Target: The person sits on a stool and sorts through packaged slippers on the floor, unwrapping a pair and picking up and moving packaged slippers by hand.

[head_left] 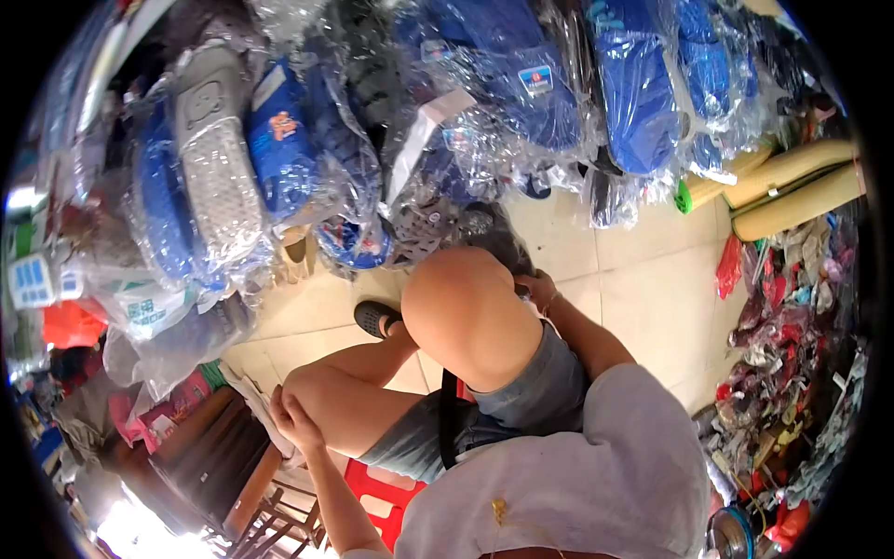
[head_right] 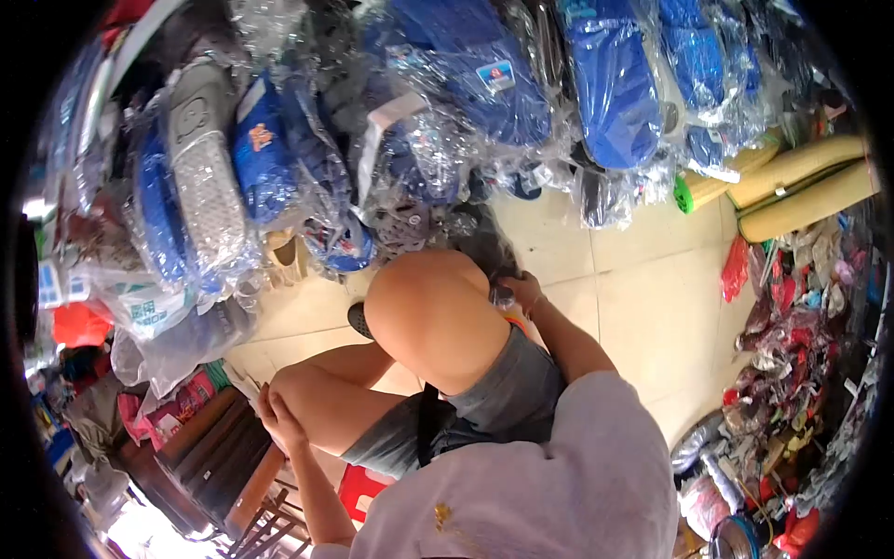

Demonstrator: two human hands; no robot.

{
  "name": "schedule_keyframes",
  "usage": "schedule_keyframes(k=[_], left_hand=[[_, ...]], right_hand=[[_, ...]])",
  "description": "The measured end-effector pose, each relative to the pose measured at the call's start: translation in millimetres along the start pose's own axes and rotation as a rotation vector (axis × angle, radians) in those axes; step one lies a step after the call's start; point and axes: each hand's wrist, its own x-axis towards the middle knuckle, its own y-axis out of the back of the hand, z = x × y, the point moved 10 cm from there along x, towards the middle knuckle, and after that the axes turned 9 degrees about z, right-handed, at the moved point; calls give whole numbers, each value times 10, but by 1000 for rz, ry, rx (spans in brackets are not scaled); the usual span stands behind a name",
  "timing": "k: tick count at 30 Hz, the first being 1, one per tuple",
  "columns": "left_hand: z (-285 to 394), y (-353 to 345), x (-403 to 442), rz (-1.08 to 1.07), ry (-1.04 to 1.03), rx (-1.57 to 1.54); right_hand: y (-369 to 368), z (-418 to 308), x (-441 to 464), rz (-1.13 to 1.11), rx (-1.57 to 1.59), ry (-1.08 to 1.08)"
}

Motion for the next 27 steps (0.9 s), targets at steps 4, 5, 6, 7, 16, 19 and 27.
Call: schedule_keyframes(k=[4, 5, 6, 7, 16, 19, 27], left_hand=[[3, 22, -66, 6, -74, -26], [127, 52, -111, 32, -90, 24], [117, 94, -122, 59, -90, -2], [126, 124, -138, 66, -127, 10], [152, 287, -242, 114, -140, -46], [122, 299, -243, 119, -176, -49], [97, 461, -500, 181, -244, 76]], right_hand=[[143, -1262, -964, 104, 77, 275], [177, -1540, -1131, 37, 1, 387], [261, -1800, -1307, -29, -76, 498], [318, -2150, -1665, -76, -283, 730], [839, -3655, -4417, -39, -64, 1155], [296, -4012, -4614, 180, -218, 1612], [-1855, -3474, -3735, 179, -957, 1888]])
